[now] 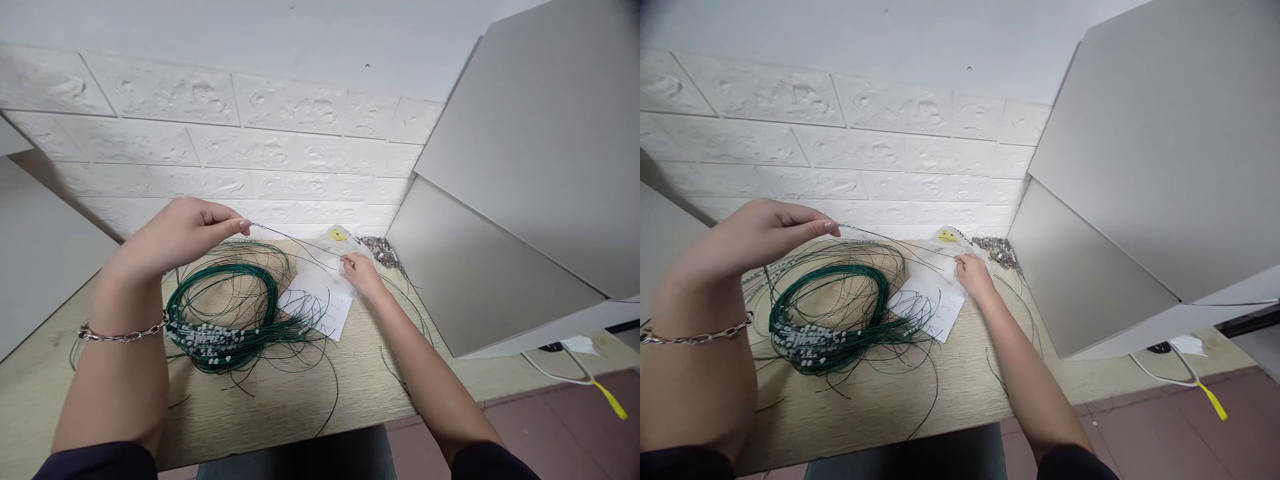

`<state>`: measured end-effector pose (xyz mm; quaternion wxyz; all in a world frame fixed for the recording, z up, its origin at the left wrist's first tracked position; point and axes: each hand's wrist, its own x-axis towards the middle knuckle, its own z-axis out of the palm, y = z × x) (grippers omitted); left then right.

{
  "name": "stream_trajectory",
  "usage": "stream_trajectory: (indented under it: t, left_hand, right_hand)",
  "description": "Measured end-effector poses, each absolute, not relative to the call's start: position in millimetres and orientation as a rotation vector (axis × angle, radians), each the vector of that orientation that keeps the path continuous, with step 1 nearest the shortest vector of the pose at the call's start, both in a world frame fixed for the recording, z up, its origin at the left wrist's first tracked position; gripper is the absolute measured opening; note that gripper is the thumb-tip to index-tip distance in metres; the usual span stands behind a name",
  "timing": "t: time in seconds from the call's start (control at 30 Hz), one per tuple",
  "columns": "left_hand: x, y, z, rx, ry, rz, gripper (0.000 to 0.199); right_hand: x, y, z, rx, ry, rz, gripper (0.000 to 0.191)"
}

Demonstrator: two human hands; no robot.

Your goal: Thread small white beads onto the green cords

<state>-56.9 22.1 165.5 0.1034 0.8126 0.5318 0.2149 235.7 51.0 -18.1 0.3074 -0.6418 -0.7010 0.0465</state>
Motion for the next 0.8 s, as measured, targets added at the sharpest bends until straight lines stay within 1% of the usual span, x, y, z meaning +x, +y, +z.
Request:
stream_trajectory:
  t: [0.17,0.37,0.47,0.6,0.7,0.8]
  left_hand:
    - [-60.1,26.0,162.3,2.387,1.646,0.673,0.036]
    - [-59.3,29.3,160.7,2.405,1.665,0.611,0.034]
    - [-55.8,30.4,159.6,2.379,1.648,0.553,0.034]
    - [-45.3,31.8,155.3,2.399,1.553,0.481,0.037]
    - [-35.1,32.1,151.7,2.432,1.517,0.387,0.039]
    - [-25.8,31.2,148.3,2.47,1.497,0.31,0.04]
  right_hand:
    - [231.7,49.7,-16.9,-1.772,-1.87,0.096,0.031]
    - [230.7,47.6,-14.4,-1.774,-1.919,0.067,0.029]
    - [230.4,46.7,-12.7,-1.773,-1.933,0.047,0.027]
    - [228.3,47.6,-11.6,-1.773,-1.937,0.02,0.033]
    - [227.1,47.6,-11.3,-1.782,-1.943,0.015,0.031]
    - [225.7,45.9,-9.7,-1.869,-1.916,-0.009,0.032]
